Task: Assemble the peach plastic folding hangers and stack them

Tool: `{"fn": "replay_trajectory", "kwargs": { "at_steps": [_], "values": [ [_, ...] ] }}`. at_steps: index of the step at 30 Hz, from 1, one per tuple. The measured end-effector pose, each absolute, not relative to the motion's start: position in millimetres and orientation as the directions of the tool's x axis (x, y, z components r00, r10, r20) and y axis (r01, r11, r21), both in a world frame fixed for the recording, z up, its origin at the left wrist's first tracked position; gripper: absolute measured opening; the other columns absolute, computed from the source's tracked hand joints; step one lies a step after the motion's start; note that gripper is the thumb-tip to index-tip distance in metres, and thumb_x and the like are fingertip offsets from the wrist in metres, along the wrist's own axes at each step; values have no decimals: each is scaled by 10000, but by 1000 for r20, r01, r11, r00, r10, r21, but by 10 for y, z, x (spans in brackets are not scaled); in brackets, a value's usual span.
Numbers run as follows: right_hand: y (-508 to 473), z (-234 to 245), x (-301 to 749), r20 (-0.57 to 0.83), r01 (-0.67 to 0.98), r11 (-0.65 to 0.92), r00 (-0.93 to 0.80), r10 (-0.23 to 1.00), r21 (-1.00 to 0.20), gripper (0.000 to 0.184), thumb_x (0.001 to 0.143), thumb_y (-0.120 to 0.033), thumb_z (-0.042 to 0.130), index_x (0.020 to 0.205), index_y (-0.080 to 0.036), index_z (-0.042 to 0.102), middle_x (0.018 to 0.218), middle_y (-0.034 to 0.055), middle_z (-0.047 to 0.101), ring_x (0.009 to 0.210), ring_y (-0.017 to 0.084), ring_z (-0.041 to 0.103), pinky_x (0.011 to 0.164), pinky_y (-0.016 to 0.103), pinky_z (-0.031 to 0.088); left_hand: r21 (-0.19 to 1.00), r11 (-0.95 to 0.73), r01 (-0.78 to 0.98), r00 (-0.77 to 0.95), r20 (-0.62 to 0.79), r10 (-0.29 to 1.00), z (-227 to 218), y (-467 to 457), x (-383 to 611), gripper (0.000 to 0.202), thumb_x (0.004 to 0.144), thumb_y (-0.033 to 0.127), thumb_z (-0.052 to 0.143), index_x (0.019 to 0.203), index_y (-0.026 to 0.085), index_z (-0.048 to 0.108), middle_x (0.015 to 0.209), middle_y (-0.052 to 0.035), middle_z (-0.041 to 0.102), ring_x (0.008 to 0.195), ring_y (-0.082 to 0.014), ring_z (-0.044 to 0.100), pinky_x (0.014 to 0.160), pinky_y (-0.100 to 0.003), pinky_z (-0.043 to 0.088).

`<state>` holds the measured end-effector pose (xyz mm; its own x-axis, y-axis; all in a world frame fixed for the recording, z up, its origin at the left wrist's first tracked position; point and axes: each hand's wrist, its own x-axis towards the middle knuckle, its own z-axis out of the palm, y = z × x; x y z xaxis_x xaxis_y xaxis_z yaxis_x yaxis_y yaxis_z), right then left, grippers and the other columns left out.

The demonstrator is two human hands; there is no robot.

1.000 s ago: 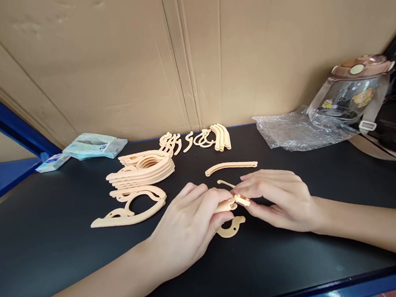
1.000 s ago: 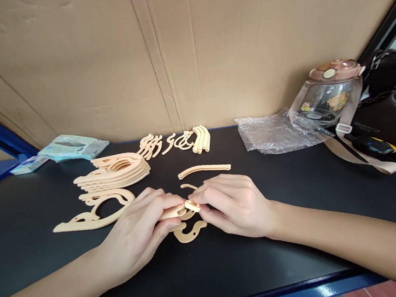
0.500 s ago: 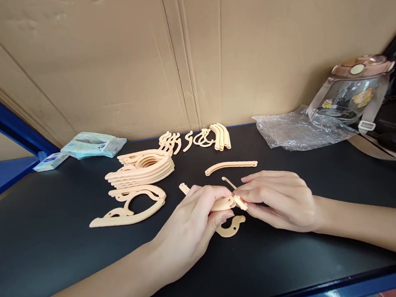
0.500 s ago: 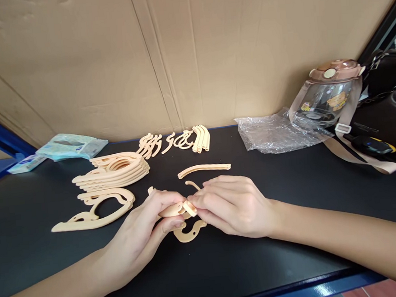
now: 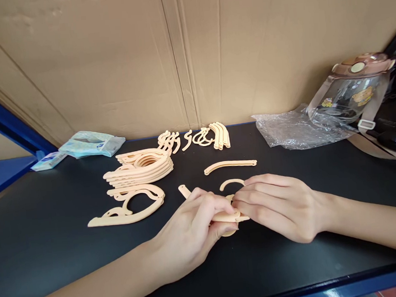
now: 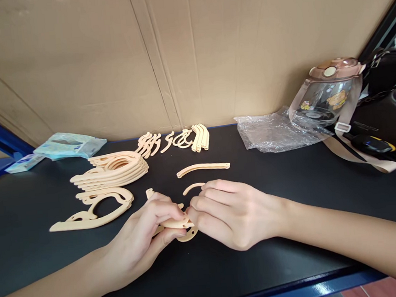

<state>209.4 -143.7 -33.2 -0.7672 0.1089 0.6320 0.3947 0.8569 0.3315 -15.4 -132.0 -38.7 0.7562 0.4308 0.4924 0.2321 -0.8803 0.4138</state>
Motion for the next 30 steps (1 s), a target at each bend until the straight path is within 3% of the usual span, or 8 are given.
{"fn": "replay_trajectory", "kwargs": {
  "at_steps": [4, 8, 12, 15, 21, 24, 27, 30],
  "values": [
    [-1432, -305, 2101, 625, 447, 843, -759, 181, 299, 367, 999, -115, 304, 904, -111, 658, 882, 68, 743, 843, 148, 678, 863, 322, 525, 362, -894, 264, 758, 495, 424, -363, -1286, -170, 63, 961, 163, 477, 1000, 210, 463, 844, 22, 658, 736, -133, 563, 754, -260, 423],
    [-1392, -326, 2102, 686, 514, 826, -688, 237, 231, 122, 926, -128, 537, 1000, -132, 634, 954, 43, 747, 934, 147, 664, 926, 322, 484, 318, -895, 313, 763, 476, 437, -311, -1250, -215, 71, 956, 191, 486, 1022, 203, 512, 899, 3, 669, 776, -144, 580, 737, -266, 406],
    [-1299, -341, 2149, 759, 642, 762, -538, 366, 88, 313, 879, -222, 638, 1178, -188, 549, 1068, 74, 707, 986, 209, 638, 868, 386, 487, 256, -901, 350, 764, 478, 433, -282, -1239, -232, 166, 946, 145, 486, 1104, 191, 509, 942, -8, 679, 776, -142, 587, 728, -263, 396],
    [-1184, -377, 2222, 787, 734, 677, -391, 476, -45, 276, 897, -225, 596, 1168, -211, 544, 1091, 98, 662, 1006, 249, 611, 844, 420, 484, 217, -891, 398, 750, 482, 453, -294, -1226, -225, 232, 967, 117, 430, 1173, 191, 506, 1048, -29, 689, 806, -143, 605, 740, -271, 398],
    [-973, -547, 2326, 535, 850, 525, -428, 729, -35, 288, 915, -283, 556, 1163, -142, 599, 1220, 153, 561, 1096, 302, 543, 885, 469, 474, 204, -853, 481, 712, 476, 516, -321, -1177, -237, 284, 988, 124, 397, 1246, 204, 482, 1034, -17, 685, 794, -148, 576, 722, -289, 394],
    [-939, -585, 2334, 449, 874, 482, -409, 794, -56, 212, 941, -304, 511, 1016, -167, 655, 1106, 117, 615, 989, 279, 579, 820, 451, 483, 189, -847, 497, 677, 526, 514, -305, -1174, -246, 273, 969, 75, 407, 1189, 207, 501, 1121, -23, 655, 901, -156, 573, 790, -302, 398],
    [-946, -567, 2322, 442, 851, 481, -356, 824, -210, 214, 973, -274, 441, 937, -195, 637, 965, 70, 641, 872, 229, 603, 772, 401, 477, 198, -819, 538, 615, 572, 542, -276, -1189, -249, 222, 955, 83, 446, 1121, 204, 530, 1130, -23, 644, 960, -171, 558, 824, -316, 404],
    [-969, -526, 2301, 434, 750, 457, -250, 866, -479, 206, 977, -321, 437, 967, -202, 605, 936, 45, 646, 840, 199, 612, 745, 355, 471, 207, -795, 571, 553, 619, 558, -229, -1221, -255, 187, 951, 117, 466, 1092, 206, 549, 1048, -16, 662, 930, -185, 538, 812, -329, 408]
  ]
}}
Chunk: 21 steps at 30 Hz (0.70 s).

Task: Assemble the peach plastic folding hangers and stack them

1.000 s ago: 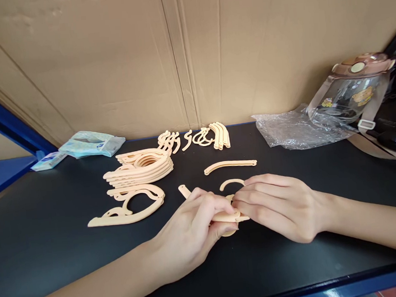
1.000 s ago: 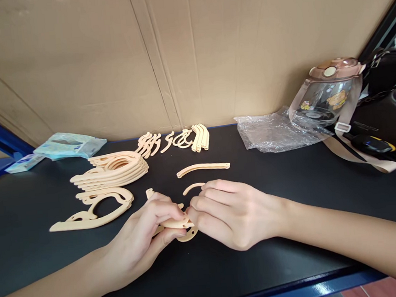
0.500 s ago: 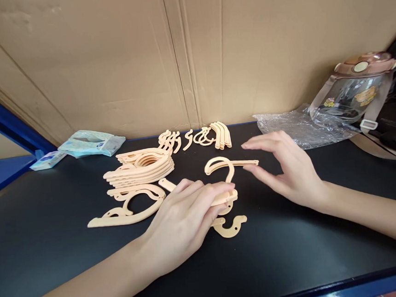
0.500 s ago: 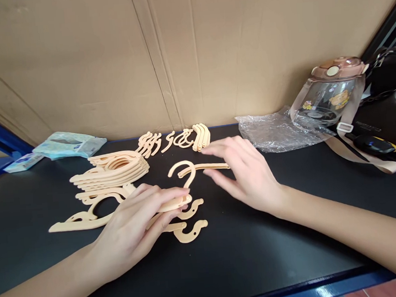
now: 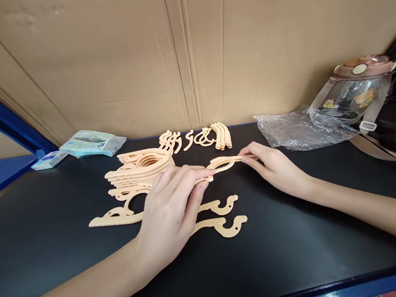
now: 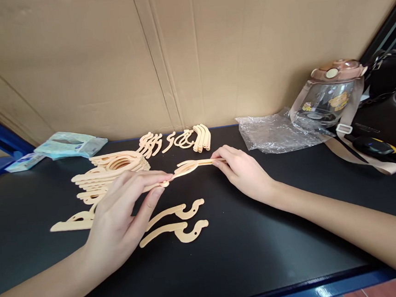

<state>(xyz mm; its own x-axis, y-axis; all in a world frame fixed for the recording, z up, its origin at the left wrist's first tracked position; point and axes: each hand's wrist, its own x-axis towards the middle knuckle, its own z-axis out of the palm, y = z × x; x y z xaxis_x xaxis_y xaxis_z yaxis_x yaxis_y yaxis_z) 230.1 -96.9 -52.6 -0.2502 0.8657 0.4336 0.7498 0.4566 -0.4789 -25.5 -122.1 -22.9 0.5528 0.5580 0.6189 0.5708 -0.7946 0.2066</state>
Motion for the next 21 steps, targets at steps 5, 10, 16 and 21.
{"fn": "replay_trajectory", "kwargs": {
  "at_steps": [5, 10, 16, 21],
  "values": [
    [-983, -476, 2271, 374, 401, 372, -77, 924, -837, 284, 885, -450, 577, 970, -193, 663, 782, 6, 615, 692, 145, 546, 656, 285, 445, 165, -824, 541, 535, 689, 489, -162, -1297, -272, 231, 938, 79, 430, 1053, 237, 552, 977, -8, 670, 866, -194, 522, 782, -357, 378],
    [-968, -469, 2254, 295, 108, 287, 71, 953, -952, 348, 806, -479, 662, 647, -177, 596, 642, -15, 499, 576, 106, 431, 571, 259, 400, 260, -827, 498, 471, 720, 510, -205, -1325, -260, 221, 910, 77, 513, 1043, 254, 502, 972, -2, 644, 909, -191, 557, 814, -358, 408],
    [-954, -477, 2269, 193, -118, 205, 103, 976, -972, 444, 770, -516, 700, 560, -180, 501, 596, -26, 440, 538, 94, 388, 516, 242, 369, 519, -722, 458, 346, 644, 682, -188, -1317, -257, 145, 930, 166, 534, 1047, 252, 537, 970, 3, 579, 878, -144, 564, 768, -275, 503],
    [-983, -452, 2256, 154, -83, 159, 67, 986, -984, 528, 781, -597, 649, 514, -188, 449, 518, -34, 408, 501, 94, 380, 496, 245, 363, 910, -359, 206, 425, 247, 871, -137, -1302, -221, 98, 947, 319, 528, 1012, 252, 556, 804, 17, 549, 670, -103, 568, 540, -184, 559]
  ]
}}
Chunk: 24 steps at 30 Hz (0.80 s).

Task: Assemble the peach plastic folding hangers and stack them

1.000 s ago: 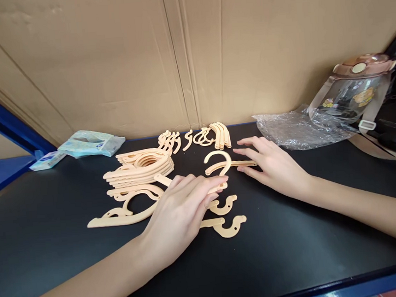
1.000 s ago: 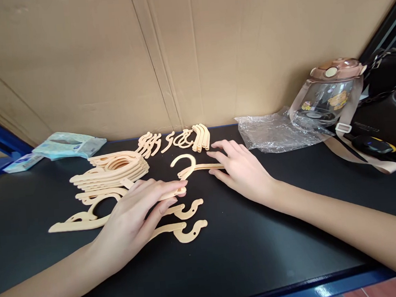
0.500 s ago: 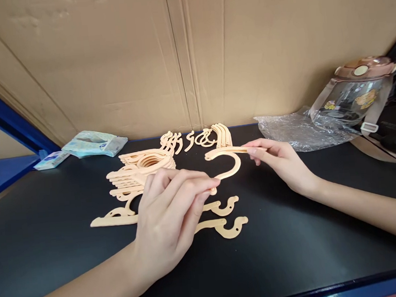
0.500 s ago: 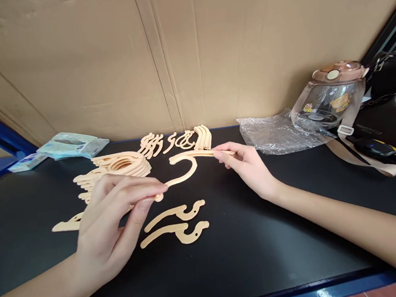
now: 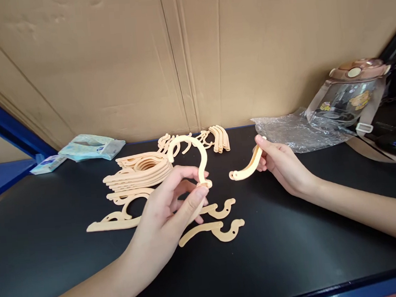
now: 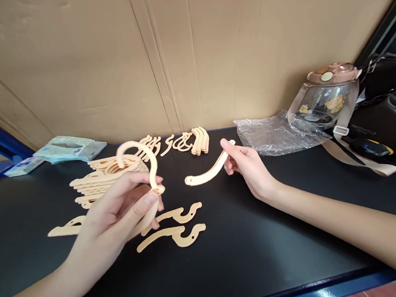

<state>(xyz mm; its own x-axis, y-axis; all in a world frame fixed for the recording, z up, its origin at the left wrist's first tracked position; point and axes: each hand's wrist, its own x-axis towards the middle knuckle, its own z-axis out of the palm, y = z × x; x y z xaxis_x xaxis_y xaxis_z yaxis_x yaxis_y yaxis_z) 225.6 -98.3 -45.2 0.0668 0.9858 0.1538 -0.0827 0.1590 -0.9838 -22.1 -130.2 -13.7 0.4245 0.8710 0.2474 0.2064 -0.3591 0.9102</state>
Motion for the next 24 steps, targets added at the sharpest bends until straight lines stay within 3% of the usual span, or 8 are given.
{"fn": "replay_trajectory", "kwargs": {
  "at_steps": [2, 4, 7, 10, 12, 14, 17, 24],
  "values": [
    [-1004, -436, 2242, 139, -70, 142, 48, 989, -987, 531, 788, -598, 640, 516, -188, 439, 498, -40, 408, 471, 87, 383, 476, 243, 349, 978, -165, 125, 477, 86, 875, -133, -1285, -198, 135, 923, 354, 566, 994, 240, 555, 773, 18, 538, 651, -106, 573, 541, -213, 592],
    [-1022, -426, 2230, 111, -94, 113, 28, 993, -989, 495, 791, -561, 657, 548, -190, 437, 487, -52, 418, 434, 76, 374, 452, 237, 331, 997, -12, 75, 498, -27, 867, -133, -1264, -179, 155, 900, 357, 600, 970, 224, 560, 901, -6, 575, 673, -108, 603, 538, -231, 609],
    [-1035, -431, 2222, 82, -142, 77, -29, 996, -987, 407, 809, -488, 667, 629, -198, 446, 489, -66, 448, 413, 75, 383, 443, 229, 326, 992, 126, 29, 496, -124, 859, -134, -1233, -164, 153, 889, 338, 619, 946, 208, 563, 1200, -49, 557, 729, -125, 667, 536, -231, 612],
    [-1028, -457, 2225, 79, -156, 68, -66, 995, -985, 338, 826, -473, 657, 725, -194, 497, 523, -68, 483, 433, 77, 423, 465, 226, 348, 978, 210, -5, 499, -180, 848, -137, -1209, -166, 134, 895, 329, 612, 949, 210, 583, 1315, -53, 520, 765, -154, 703, 579, -259, 625],
    [-1019, -472, 2226, 77, -157, 66, -63, 995, -985, 332, 825, -490, 654, 777, -187, 528, 545, -66, 499, 449, 79, 445, 480, 226, 363, 971, 238, -19, 520, -194, 832, -143, -1197, -169, 128, 908, 323, 597, 982, 221, 613, 1253, -42, 565, 759, -156, 712, 588, -245, 621],
    [-1013, -475, 2222, 80, -165, 68, -68, 994, -984, 343, 827, -505, 648, 783, -185, 532, 544, -63, 505, 467, 83, 461, 497, 229, 380, 966, 256, -27, 547, -200, 813, -151, -1189, -171, 142, 918, 322, 588, 1019, 234, 634, 1010, -15, 644, 722, -152, 715, 555, -206, 603],
    [-1014, -466, 2212, 92, -171, 75, -93, 991, -982, 348, 837, -501, 639, 757, -185, 518, 543, -56, 519, 490, 89, 471, 520, 233, 401, 958, 285, -41, 559, -214, 801, -159, -1186, -168, 138, 919, 323, 594, 1010, 229, 638, 679, 40, 594, 631, -139, 705, 497, -163, 572],
    [-1019, -481, 2214, 112, -186, 81, -165, 980, -979, 286, 881, -440, 616, 790, -182, 531, 589, -47, 551, 520, 87, 504, 550, 226, 420, 930, 364, -53, 571, -271, 775, -158, -1194, -150, 132, 888, 337, 637, 925, 211, 625, 693, 50, 591, 597, -144, 706, 456, -154, 551]
  ]
}}
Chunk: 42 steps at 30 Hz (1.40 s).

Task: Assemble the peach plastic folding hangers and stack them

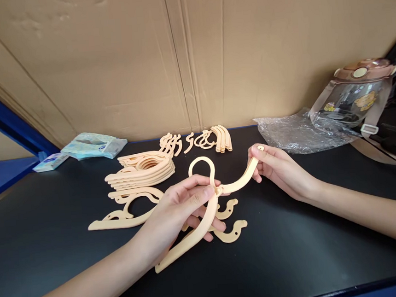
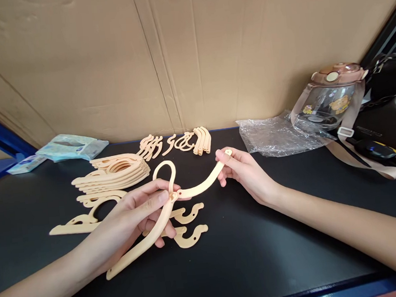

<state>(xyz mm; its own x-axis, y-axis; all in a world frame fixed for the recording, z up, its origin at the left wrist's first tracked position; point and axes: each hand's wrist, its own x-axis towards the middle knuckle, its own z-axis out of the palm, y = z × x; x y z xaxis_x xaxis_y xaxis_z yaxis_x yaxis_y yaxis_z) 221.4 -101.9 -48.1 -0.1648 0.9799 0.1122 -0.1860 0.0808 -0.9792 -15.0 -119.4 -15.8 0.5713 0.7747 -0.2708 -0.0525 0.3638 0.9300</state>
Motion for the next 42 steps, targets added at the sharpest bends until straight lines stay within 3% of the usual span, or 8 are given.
{"fn": "replay_trajectory", "kwargs": {
  "at_steps": [7, 16, 24, 29, 34, 42],
  "values": [
    [-1014, -475, 2218, 85, -213, 45, -184, 979, -976, 284, 908, -427, 584, 768, -185, 540, 605, -37, 556, 547, 78, 504, 565, 202, 428, 907, 413, -81, 578, -295, 761, -147, -1178, -175, 109, 891, 308, 631, 949, 218, 647, 1006, -23, 669, 565, -105, 677, 487, -170, 551],
    [-1012, -487, 2230, 70, -217, 22, -216, 974, -976, 246, 932, -399, 557, 823, -180, 584, 603, -29, 582, 557, 82, 547, 586, 205, 451, 897, 430, -102, 580, -297, 759, -164, -1174, -175, 121, 912, 256, 593, 979, 215, 685, 720, -1, 633, 560, -120, 673, 453, -155, 546],
    [-1010, -474, 2220, 70, -165, 30, -243, 967, -986, 272, 888, -427, 613, 791, -175, 583, 639, -24, 600, 561, 91, 569, 609, 230, 480, 900, 427, -82, 602, -297, 742, -171, -1189, -183, 94, 875, 288, 653, 921, 209, 674, 738, 19, 617, 594, -130, 692, 455, -150, 552],
    [-1008, -472, 2223, 66, -142, 32, -243, 968, -989, 294, 862, -450, 637, 772, -175, 589, 647, -21, 601, 561, 96, 569, 614, 244, 487, 905, 419, -72, 591, -299, 749, -162, -1202, -172, 100, 872, 294, 656, 913, 203, 666, 869, -3, 653, 614, -129, 697, 456, -154, 555],
    [-1009, -479, 2209, 90, -112, 66, -229, 969, -992, 307, 866, -454, 629, 748, -173, 589, 634, -20, 601, 547, 98, 566, 617, 253, 494, 917, 397, -43, 564, -306, 767, -134, -1214, -162, 117, 878, 298, 648, 892, 182, 643, 783, 1, 646, 622, -138, 698, 457, -150, 548],
    [-999, -487, 2232, 97, -109, 74, -229, 969, -991, 291, 894, -421, 608, 750, -169, 584, 632, -28, 618, 551, 82, 590, 616, 216, 504, 946, 324, -1, 541, -272, 796, -117, -1229, -163, 143, 891, 316, 630, 856, 177, 616, 813, -4, 674, 638, -133, 705, 499, -143, 530]
  ]
}}
